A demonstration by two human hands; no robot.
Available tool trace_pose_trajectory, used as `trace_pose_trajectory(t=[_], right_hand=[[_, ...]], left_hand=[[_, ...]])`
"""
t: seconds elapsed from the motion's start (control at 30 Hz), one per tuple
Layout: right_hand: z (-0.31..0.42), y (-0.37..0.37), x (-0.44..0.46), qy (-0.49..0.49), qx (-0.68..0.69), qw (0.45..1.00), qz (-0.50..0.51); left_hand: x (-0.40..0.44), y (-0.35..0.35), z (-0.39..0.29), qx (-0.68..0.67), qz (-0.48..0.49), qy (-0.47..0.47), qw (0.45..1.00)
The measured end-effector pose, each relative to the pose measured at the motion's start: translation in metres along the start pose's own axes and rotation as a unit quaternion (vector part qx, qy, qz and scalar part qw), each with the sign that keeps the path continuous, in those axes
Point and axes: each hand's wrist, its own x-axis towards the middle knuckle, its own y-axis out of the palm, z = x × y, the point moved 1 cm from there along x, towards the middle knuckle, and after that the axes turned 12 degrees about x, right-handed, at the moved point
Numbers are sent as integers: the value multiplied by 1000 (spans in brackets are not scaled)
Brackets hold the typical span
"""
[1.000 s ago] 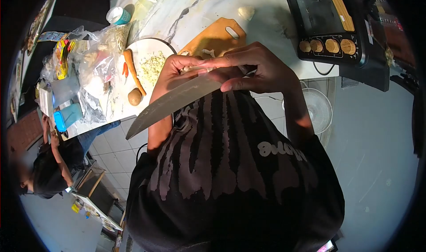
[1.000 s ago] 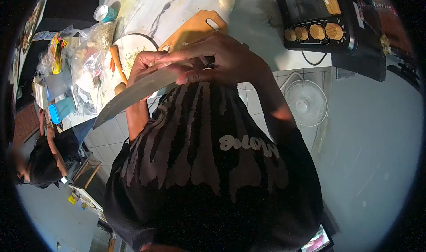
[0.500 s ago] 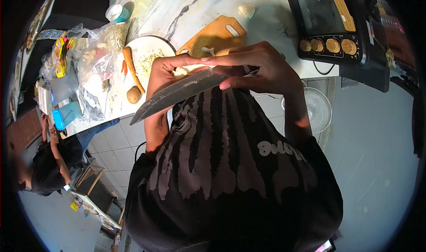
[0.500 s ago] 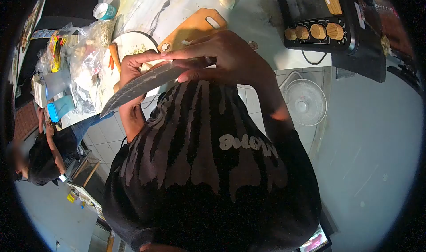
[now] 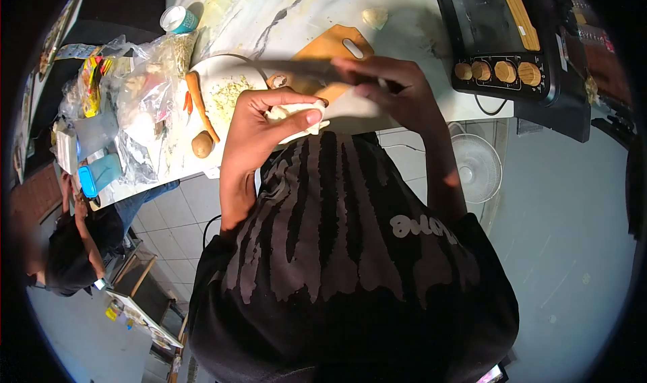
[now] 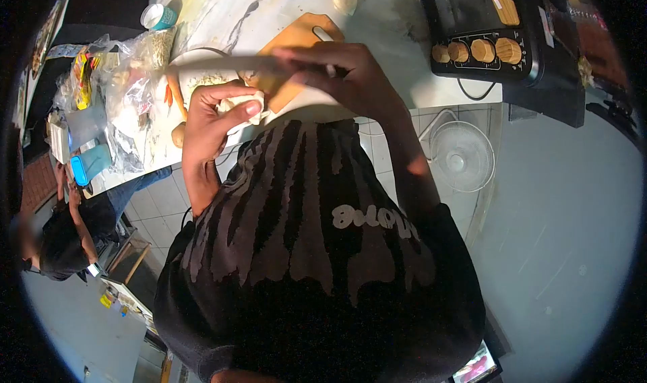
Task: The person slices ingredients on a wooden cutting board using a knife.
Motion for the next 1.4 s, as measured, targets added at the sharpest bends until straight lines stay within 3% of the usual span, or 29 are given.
trace_pose_trajectory(t=[0.03,0.07,0.1,0.2,0.27,0.33,0.37,0.43,0.53,0.6,0.63,0.67,0.7,0.77,0.87,0.93,1.0,1.03,1.1,1.2,1.23,1.27,1.33,1.4], right_hand=[[-9,-3,-6,60,42,994,-87],[-10,-7,-13,55,40,994,-85],[-9,-14,-25,145,58,981,-114],[-19,-26,-72,329,80,926,-165],[-32,-35,-116,343,90,924,-147],[-24,-38,-144,378,-83,915,-114],[-23,-42,-157,377,-86,915,-113],[-27,-49,-182,513,-45,850,-106],[-29,-55,-202,559,-128,818,-50],[-29,-53,-205,526,-120,841,-53],[-25,-51,-194,485,-145,858,-82],[-26,-47,-183,443,-172,873,-110],[-33,-39,-170,420,-162,876,-173],[-65,-26,-146,269,-73,934,-225],[-83,7,-93,196,-34,936,-291],[-91,13,-76,183,-91,919,-336],[-98,13,-72,160,-127,916,-345],[-104,11,-72,183,-113,913,-347],[-108,11,-72,203,-99,910,-347],[-101,17,-71,192,-52,922,-331],[-96,20,-68,169,-69,931,-317],[-92,22,-64,146,-85,938,-302],[-78,29,-56,143,-81,939,-301],[-71,35,-48,102,-37,952,-285]], left_hand=[[4,-4,4,39,-2,37,999],[7,-7,4,79,-5,74,994],[8,-5,-1,88,-22,120,989],[12,-6,0,85,-65,51,993],[20,-12,14,104,-60,41,992],[34,-16,39,139,-37,63,988],[40,-18,49,171,-10,28,985],[48,-17,73,193,11,26,981],[54,-11,106,272,32,52,960],[55,-3,111,330,83,79,937],[55,3,101,328,137,0,935],[58,11,100,330,137,2,934],[60,21,100,299,123,43,945],[65,42,89,258,132,100,952],[74,54,91,187,66,177,964],[76,37,77,404,-65,257,876],[85,18,98,571,-115,317,749],[85,16,104,573,-117,320,745],[87,13,117,533,-44,224,814],[92,11,122,484,-103,252,832],[88,14,113,425,-82,160,887],[91,16,117,423,-82,163,888],[96,19,126,136,-36,64,988],[86,25,118,55,-7,35,998]])
